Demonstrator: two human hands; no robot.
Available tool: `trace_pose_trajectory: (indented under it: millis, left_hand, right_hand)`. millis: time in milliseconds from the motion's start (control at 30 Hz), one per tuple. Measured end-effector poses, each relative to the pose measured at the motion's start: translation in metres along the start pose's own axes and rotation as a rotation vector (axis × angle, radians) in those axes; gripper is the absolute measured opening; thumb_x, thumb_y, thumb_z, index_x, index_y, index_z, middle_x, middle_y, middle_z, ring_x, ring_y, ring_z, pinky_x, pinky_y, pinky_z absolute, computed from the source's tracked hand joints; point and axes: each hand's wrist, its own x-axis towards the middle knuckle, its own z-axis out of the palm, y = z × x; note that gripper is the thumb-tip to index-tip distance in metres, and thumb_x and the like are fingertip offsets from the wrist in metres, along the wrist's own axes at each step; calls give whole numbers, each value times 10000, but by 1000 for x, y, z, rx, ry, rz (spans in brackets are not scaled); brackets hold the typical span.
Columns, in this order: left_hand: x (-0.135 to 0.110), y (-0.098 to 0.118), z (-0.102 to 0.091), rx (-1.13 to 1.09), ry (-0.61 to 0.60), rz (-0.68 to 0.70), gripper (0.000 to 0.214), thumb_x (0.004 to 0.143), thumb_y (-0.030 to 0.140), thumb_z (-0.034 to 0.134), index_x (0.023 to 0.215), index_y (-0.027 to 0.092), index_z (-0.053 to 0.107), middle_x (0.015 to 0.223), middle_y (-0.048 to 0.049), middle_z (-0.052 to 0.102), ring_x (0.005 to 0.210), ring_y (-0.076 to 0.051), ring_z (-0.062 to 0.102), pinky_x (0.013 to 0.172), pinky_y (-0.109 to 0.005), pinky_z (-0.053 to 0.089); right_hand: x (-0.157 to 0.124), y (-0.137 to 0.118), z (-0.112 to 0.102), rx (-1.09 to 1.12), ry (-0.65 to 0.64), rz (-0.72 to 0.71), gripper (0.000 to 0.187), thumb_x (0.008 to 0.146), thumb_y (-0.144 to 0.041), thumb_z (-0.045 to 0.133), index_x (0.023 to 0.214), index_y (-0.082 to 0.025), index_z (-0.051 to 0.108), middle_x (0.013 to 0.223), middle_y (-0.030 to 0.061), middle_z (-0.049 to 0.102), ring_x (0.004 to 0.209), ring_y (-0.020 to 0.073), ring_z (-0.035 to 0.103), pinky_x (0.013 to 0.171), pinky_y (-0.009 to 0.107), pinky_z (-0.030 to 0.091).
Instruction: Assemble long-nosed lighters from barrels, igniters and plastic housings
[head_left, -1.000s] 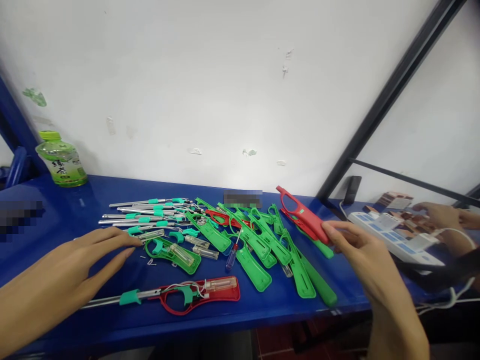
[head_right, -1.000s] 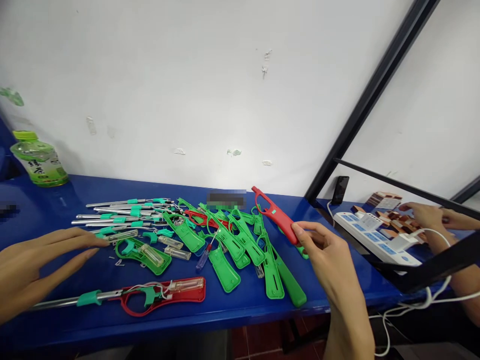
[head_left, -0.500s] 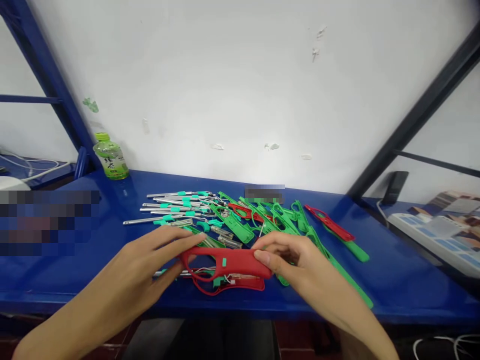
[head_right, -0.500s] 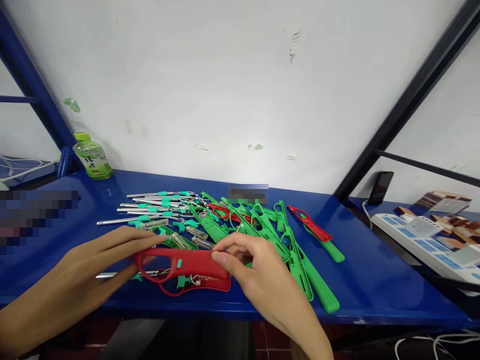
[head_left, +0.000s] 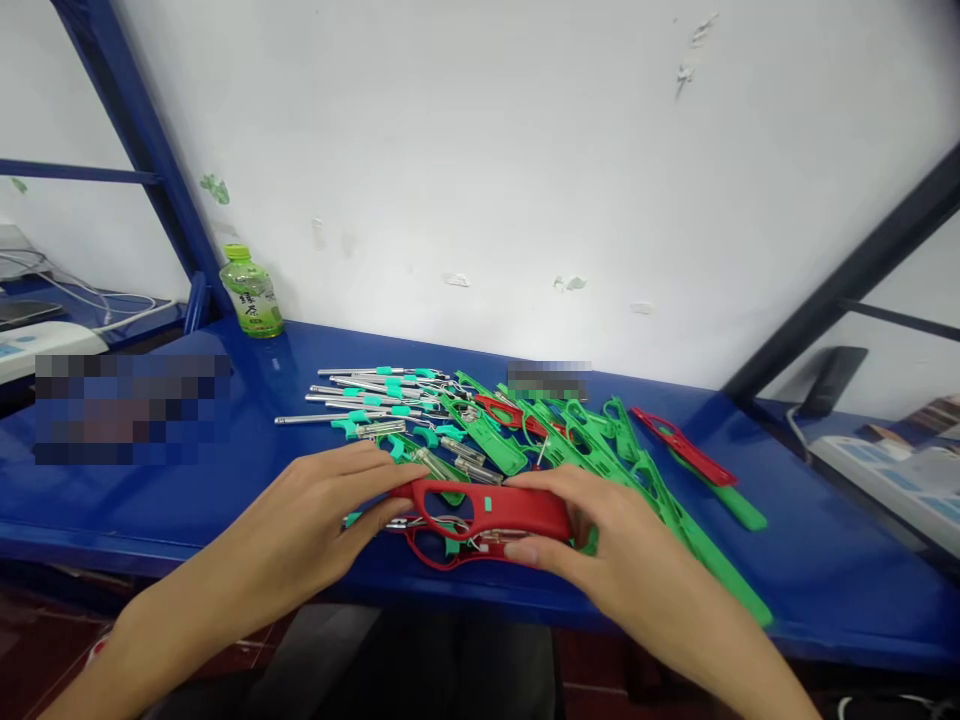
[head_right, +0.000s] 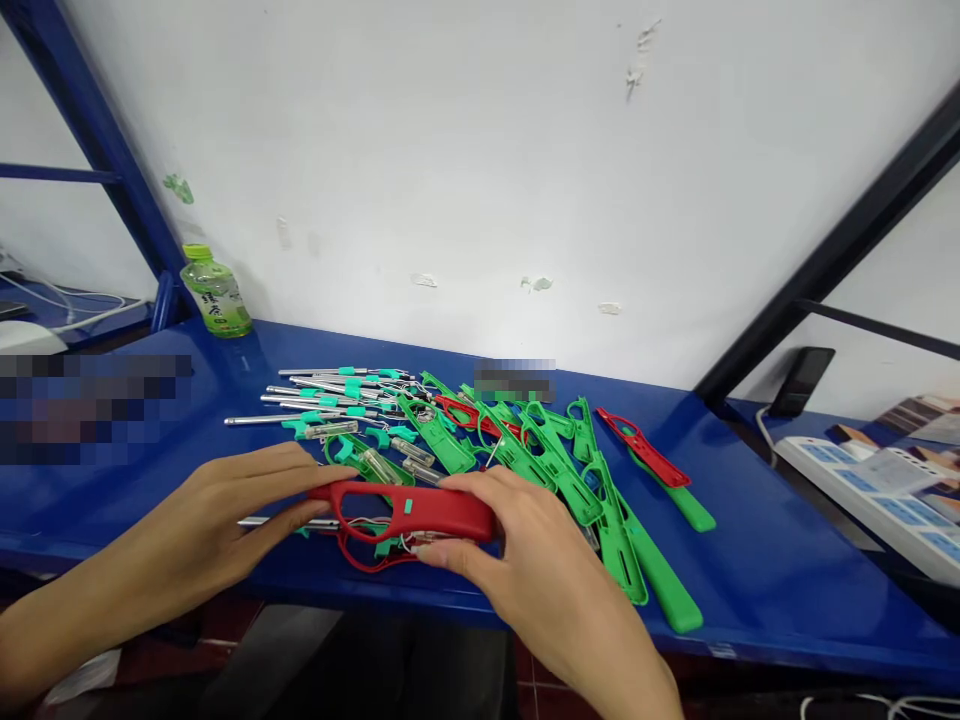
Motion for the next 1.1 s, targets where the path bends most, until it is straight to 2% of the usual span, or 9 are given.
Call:
trace_pose_trajectory:
  millis: [100, 200, 300, 367, 467, 600, 767, 1100]
  left_hand:
    - [-2, -5, 8, 65, -2, -97, 363, 1107, 437, 530, 1384, 277, 702, 1093, -46, 781, 950, -230, 740, 808, -330, 591]
    - [-6, -9, 17, 133, -46, -240, 526, 1074, 513, 571, 1545, 280, 557, 1331, -82, 729, 1177, -293, 707, 994, -422, 578]
    - [-8, -8, 22, 136, -85, -291, 565, 1064, 545, 577, 1569, 300, 518, 1428, -83, 663, 1308, -309, 632, 1091, -453, 533]
    - [-9, -5, 23, 95, -149, -265, 456, 1067, 545, 575, 1479, 352, 603, 1383, -45, 665, 1298, -281, 624, 1084, -420, 534]
    - [-9, 0, 22, 20, -237, -215, 317, 1077, 478, 588, 1382, 430, 658, 1320, 8, 656, 1237, -228, 632, 1057, -358, 535]
    - [-10, -1, 25, -32, -279, -205, 320, 1081, 383, 589, 1392, 424, 651, 1330, 4, 630, 1213, -214, 629, 1035, -329, 531]
    - [-10, -8, 29, -60, -278, -201, 258, 1066, 330, 609, 1294, 384, 718, 1249, -7, 647, 1125, -213, 659, 976, -327, 537]
    - [-3, 4, 29, -92, -279, -246, 158, 1016, 204, 659, 1100, 297, 755, 1124, -9, 685, 1020, -216, 678, 892, -322, 515]
  right_hand:
    - [2, 1, 4, -72, -30, 6, 264, 986, -528, 716, 1158, -333, 762, 1128, 12, 780, 999, 268, 712, 860, 388, 510]
    - [5, 4, 4, -115, -24, 41, 290, 1041, -548, 605, 1126, -297, 724, 982, 26, 782, 897, 281, 702, 786, 388, 482]
    - [6, 4, 4, -21, 2, 78, 335, 1103, -531, 444, 1039, -268, 641, 830, 9, 732, 755, 247, 675, 738, 371, 465]
    - [8, 2, 5, 101, 69, 71, 314, 1125, -478, 382, 1047, -262, 595, 854, 3, 723, 753, 224, 679, 757, 358, 478]
    - [11, -7, 13, 200, 152, 10, 205, 1115, -319, 383, 1088, -255, 576, 928, 5, 727, 845, 212, 694, 794, 337, 486]
    - [18, -23, 31, 223, 60, -86, 202, 1064, -161, 402, 1097, -245, 582, 1039, 9, 735, 963, 204, 694, 857, 331, 469]
    - [21, -30, 48, 216, -28, -122, 210, 1035, -112, 420, 1121, -239, 564, 1058, 10, 729, 925, 208, 669, 790, 336, 437]
    - [17, -30, 46, 211, -59, -109, 214, 1031, -98, 421, 1102, -247, 557, 1028, -17, 714, 923, 194, 657, 810, 343, 420]
